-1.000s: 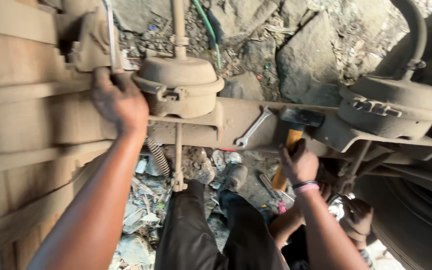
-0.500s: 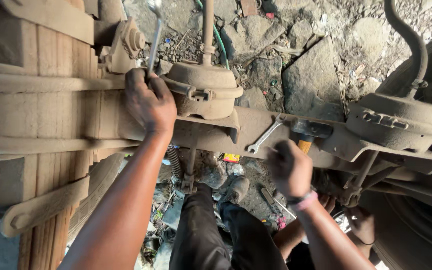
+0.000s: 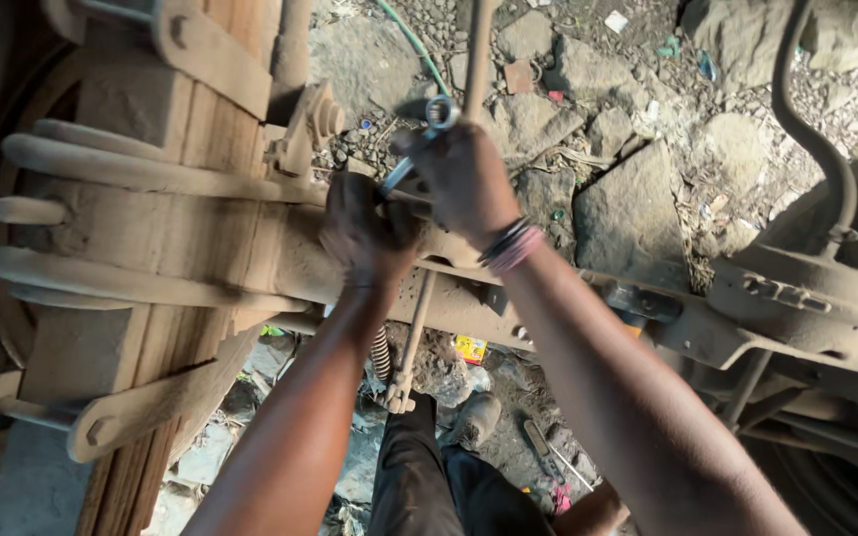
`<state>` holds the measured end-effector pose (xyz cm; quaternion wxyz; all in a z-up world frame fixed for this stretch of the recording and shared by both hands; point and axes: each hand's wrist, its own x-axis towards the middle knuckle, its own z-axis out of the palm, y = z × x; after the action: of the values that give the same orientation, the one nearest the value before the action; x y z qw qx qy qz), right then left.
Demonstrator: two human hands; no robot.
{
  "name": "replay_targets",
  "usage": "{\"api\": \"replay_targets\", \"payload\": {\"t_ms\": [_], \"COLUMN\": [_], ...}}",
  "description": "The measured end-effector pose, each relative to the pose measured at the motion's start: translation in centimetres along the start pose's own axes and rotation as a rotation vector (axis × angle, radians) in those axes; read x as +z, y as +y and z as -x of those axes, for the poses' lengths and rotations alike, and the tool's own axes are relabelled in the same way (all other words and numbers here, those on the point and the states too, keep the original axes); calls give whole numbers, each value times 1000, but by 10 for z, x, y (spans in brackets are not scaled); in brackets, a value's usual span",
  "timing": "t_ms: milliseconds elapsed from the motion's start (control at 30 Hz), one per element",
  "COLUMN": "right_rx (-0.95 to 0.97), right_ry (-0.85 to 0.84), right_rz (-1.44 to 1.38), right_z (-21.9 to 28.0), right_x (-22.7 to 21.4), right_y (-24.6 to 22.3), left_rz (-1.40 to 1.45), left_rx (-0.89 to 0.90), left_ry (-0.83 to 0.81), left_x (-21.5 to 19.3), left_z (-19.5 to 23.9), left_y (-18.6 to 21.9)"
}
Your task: The person installs a brake chamber onto a truck's air suspension system. They align the chamber, insert a bolt, and tighten it using a wrench and hammer. The person then secures a hose clamp on the air line with a screwdriver.
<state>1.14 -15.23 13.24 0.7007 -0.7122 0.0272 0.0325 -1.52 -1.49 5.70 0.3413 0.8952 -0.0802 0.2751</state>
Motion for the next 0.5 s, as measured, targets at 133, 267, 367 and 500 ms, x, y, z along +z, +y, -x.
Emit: {"api": "replay_targets", "payload": {"t_ms": [133, 267, 367, 500], "right_rx": [74, -26, -154, -138], "right_ry": [145, 350, 353, 292], "right_rz": [-393, -666, -755, -850], "right_z": [-9, 0, 12, 30], "right_x": [-39, -103, -134, -150], "right_y": [1, -10, -13, -15], "left_rz": [-93, -144, -106, -117], "left_rx": [102, 31, 63, 46], "left_ry": [96, -45, -133, -161], "left_x": [-10, -11, -7, -1], "left_z": [-7, -8, -6, -2], "left_y": [9, 11, 3, -1]}}
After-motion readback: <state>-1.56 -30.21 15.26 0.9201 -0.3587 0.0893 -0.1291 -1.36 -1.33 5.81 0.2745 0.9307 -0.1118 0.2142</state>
